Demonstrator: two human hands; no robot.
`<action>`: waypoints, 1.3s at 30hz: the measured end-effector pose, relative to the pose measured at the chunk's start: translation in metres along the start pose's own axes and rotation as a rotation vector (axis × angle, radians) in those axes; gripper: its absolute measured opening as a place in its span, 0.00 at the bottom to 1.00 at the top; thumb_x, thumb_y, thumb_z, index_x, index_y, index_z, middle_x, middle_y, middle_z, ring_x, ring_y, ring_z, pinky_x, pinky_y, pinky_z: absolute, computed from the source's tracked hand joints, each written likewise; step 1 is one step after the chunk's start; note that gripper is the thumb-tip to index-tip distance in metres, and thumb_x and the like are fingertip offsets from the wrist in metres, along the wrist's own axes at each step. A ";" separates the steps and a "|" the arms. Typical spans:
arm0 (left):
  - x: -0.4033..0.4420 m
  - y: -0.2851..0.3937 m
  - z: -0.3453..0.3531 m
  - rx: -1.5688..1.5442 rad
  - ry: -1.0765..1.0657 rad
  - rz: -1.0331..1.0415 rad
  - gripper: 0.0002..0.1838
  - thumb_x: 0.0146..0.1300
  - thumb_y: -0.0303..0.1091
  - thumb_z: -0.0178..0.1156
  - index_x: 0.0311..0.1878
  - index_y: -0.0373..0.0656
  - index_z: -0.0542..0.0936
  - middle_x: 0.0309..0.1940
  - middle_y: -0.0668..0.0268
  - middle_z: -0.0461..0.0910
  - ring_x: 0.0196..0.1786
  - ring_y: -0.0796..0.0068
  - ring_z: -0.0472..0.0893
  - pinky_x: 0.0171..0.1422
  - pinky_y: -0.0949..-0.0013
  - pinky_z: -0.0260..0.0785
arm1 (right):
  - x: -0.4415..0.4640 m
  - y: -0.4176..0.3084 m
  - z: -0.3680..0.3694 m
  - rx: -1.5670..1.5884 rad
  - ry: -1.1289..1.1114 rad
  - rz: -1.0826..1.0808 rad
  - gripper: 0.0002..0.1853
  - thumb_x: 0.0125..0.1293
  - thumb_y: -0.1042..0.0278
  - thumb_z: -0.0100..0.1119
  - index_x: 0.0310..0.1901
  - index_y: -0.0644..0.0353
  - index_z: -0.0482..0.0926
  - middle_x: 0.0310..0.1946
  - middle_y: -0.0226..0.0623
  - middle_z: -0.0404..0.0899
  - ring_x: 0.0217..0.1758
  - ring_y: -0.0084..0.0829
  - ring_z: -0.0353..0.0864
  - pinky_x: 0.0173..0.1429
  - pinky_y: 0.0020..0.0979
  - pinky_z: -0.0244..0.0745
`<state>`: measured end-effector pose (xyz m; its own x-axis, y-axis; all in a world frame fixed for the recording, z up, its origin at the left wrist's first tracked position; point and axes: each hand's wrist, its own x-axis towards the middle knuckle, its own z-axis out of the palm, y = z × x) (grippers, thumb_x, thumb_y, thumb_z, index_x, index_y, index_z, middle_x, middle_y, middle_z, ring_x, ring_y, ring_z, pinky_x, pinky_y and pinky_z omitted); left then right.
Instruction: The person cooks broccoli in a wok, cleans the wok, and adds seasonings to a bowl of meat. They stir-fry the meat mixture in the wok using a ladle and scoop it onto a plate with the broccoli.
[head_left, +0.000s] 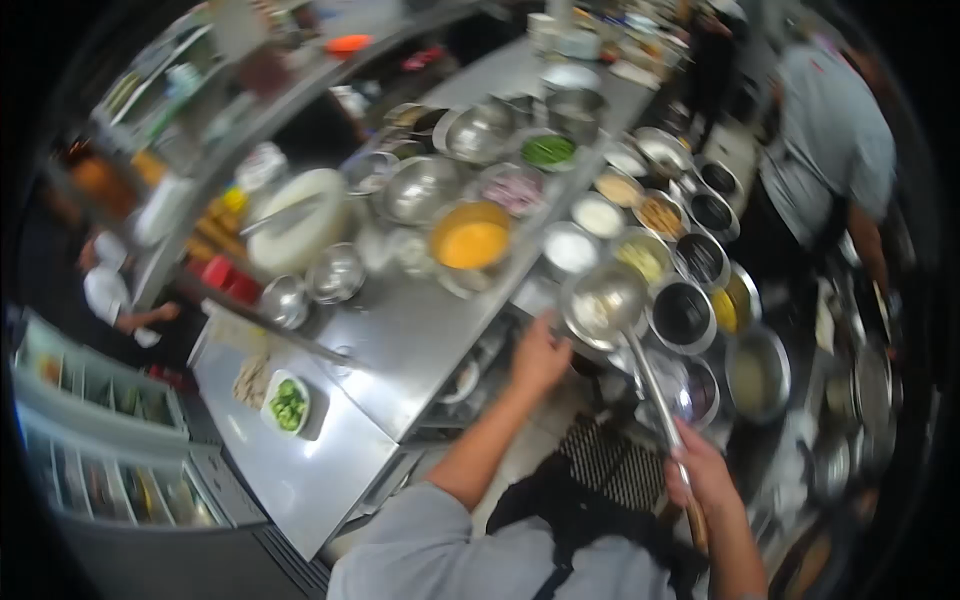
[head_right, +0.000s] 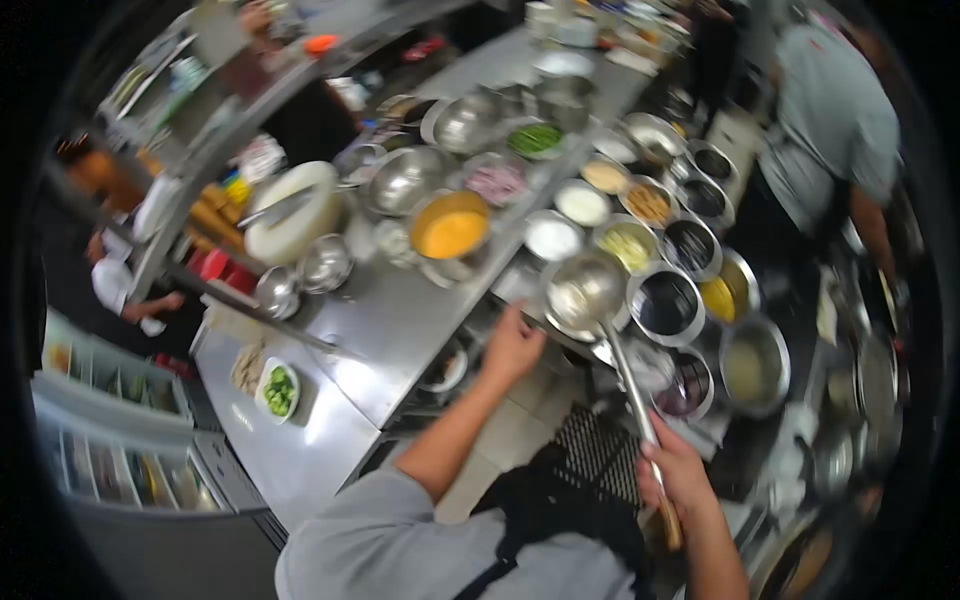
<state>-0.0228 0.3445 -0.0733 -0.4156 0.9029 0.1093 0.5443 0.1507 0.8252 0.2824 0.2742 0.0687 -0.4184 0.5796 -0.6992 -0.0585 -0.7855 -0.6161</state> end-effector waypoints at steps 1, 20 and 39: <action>0.004 0.007 -0.009 0.121 -0.115 0.035 0.34 0.51 0.38 0.61 0.65 0.42 0.67 0.28 0.58 0.78 0.34 0.55 0.79 0.41 0.56 0.72 | -0.003 0.002 0.001 0.007 0.008 -0.004 0.34 0.69 0.73 0.49 0.74 0.39 0.53 0.21 0.30 0.68 0.13 0.21 0.62 0.15 0.26 0.60; 0.019 0.127 0.012 0.777 -0.698 0.407 0.26 0.53 0.29 0.56 0.59 0.53 0.75 0.43 0.53 0.83 0.48 0.54 0.82 0.51 0.55 0.74 | -0.042 0.027 -0.007 0.190 -0.072 -0.143 0.38 0.66 0.77 0.53 0.75 0.41 0.50 0.22 0.29 0.66 0.14 0.19 0.62 0.15 0.26 0.62; -0.277 0.209 0.256 -0.462 -1.787 0.174 0.32 0.58 0.21 0.60 0.68 0.44 0.69 0.30 0.73 0.74 0.32 0.84 0.74 0.35 0.78 0.69 | -0.358 0.215 -0.198 0.988 0.216 -0.710 0.31 0.72 0.72 0.44 0.73 0.38 0.54 0.25 0.29 0.63 0.12 0.15 0.56 0.11 0.21 0.56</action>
<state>0.3929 0.2286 -0.0736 0.9520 0.2399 -0.1903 0.1461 0.1906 0.9707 0.5995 -0.0594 0.1146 0.1385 0.8944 -0.4254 -0.9100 -0.0546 -0.4110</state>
